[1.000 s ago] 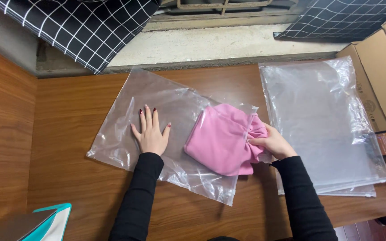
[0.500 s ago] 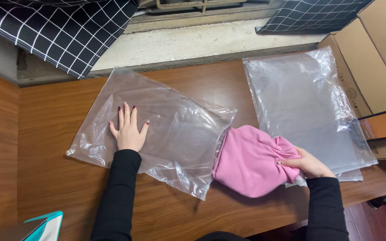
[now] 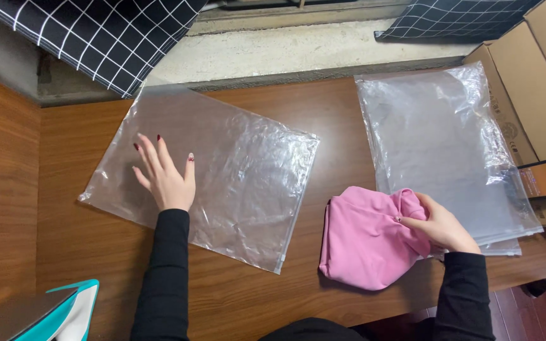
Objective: Removing a shirt from a hanger, packing it into a bag and box, then unpacking and re-hanging it
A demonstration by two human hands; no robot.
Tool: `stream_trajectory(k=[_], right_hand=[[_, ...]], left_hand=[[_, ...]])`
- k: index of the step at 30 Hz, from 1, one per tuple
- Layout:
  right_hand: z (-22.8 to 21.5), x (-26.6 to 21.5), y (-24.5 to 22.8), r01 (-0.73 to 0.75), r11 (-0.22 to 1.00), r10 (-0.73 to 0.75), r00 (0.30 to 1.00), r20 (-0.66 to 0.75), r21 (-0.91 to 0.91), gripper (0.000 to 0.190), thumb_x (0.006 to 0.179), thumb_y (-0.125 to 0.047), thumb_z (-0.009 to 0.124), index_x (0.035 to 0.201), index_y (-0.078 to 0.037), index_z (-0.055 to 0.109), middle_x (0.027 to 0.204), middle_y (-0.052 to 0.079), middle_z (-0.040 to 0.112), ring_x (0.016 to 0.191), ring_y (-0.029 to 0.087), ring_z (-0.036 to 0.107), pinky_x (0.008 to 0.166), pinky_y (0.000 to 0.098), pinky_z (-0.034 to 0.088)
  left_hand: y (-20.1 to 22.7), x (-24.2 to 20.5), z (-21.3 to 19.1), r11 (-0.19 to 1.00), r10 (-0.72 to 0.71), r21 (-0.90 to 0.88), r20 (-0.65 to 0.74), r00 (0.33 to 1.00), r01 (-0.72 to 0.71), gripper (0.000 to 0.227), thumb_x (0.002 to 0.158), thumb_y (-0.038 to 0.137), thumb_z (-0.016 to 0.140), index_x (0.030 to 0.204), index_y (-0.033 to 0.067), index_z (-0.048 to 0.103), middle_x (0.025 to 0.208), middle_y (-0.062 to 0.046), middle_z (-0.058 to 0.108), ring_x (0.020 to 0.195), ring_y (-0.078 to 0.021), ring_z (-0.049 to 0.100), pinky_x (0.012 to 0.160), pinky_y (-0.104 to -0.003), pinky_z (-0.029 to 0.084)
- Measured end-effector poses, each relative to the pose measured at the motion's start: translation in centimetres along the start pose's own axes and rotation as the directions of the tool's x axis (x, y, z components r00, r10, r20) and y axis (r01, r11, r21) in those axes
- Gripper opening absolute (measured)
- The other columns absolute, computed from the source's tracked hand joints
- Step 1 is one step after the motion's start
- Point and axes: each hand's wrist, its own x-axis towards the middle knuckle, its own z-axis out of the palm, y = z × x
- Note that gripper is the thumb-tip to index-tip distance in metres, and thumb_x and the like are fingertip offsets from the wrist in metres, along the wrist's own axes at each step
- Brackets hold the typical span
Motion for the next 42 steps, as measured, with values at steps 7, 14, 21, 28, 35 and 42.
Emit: stream_trajectory(k=[7,14,21,28,35,42], right_hand=[[3.6,5.5,-4.4,0.179,0.931,-0.301,0.871,-0.388,-0.319,0.085,0.068,-0.049,0.068,0.14,-0.015,0.039,0.136,0.016,0.042,0.128,0.029,0.038,0.092,0.0634,0.03],[11.5,12.8,-15.2,0.477,0.843,-0.527,0.825,-0.204,-0.249,0.073,0.075,-0.046,0.069,0.133,-0.012,0.042,0.126,0.018,0.042,0.117,0.037,0.043,0.09,0.0526,0.041],[12.4,16.9,-15.9,0.341,0.908,-0.394,0.892,-0.22,-0.241,0.032,0.076,-0.04,0.064,0.096,-0.015,0.059,0.107,0.013,0.054,0.107,0.033,0.048,0.085,0.0514,0.042],[10.8,15.2,-13.3,0.553,0.832,-0.544,0.827,-0.142,0.035,0.017,0.072,-0.025,0.064,0.061,-0.016,0.055,0.06,-0.004,0.058,0.06,0.013,0.051,0.06,0.0274,0.039],[2.0,10.1,-8.1,0.72,0.598,-0.576,0.691,-0.437,0.352,0.018,0.084,-0.018,0.07,0.073,-0.009,0.058,0.07,0.001,0.067,0.067,0.007,0.063,0.066,0.0189,0.047],[-7.5,11.4,5.4,0.528,0.844,-0.205,0.479,-0.854,0.094,0.018,0.089,-0.022,0.074,0.081,-0.012,0.061,0.073,-0.005,0.053,0.065,0.008,0.041,0.063,0.024,0.035]], left_hand=[[-1.6,-8.0,-0.2,0.926,-0.36,-0.199,-0.204,0.91,0.322,0.043,0.09,0.028,0.06,0.127,0.0063,0.056,0.151,-0.017,0.024,0.138,-0.04,0.023,0.101,-0.06,0.024],[-1.4,-12.7,-0.4,0.628,-0.71,-0.481,-0.035,0.703,0.611,0.052,0.081,0.019,0.06,0.127,0.0011,0.041,0.131,-0.023,0.035,0.12,-0.0372,0.029,0.093,-0.054,0.028],[-2.1,-10.4,-2.5,0.034,-0.849,-0.738,0.334,0.41,0.674,0.063,0.087,0.019,0.055,0.141,0.0017,0.027,0.114,-0.011,0.054,0.092,-0.0176,0.056,0.081,-0.038,0.045],[-1.1,-8.6,-5.6,0.292,-0.747,-0.62,0.328,0.579,0.728,0.015,0.088,0.013,0.057,0.093,0.004,0.069,0.079,-0.005,0.068,0.061,-0.0125,0.049,0.064,-0.025,0.041],[6.8,-5.1,-8.0,0.403,-0.504,-0.739,0.313,0.805,0.54,0.018,0.085,0.005,0.056,0.096,0.0027,0.07,0.094,-0.006,0.069,0.09,-0.0146,0.06,0.081,-0.026,0.046],[18.6,-1.0,0.0,0.25,-0.077,-0.802,0.543,0.836,0.543,0.018,0.084,0.012,0.054,0.092,0.0112,0.071,0.087,-0.003,0.073,0.067,-0.0139,0.07,0.049,-0.018,0.033]])
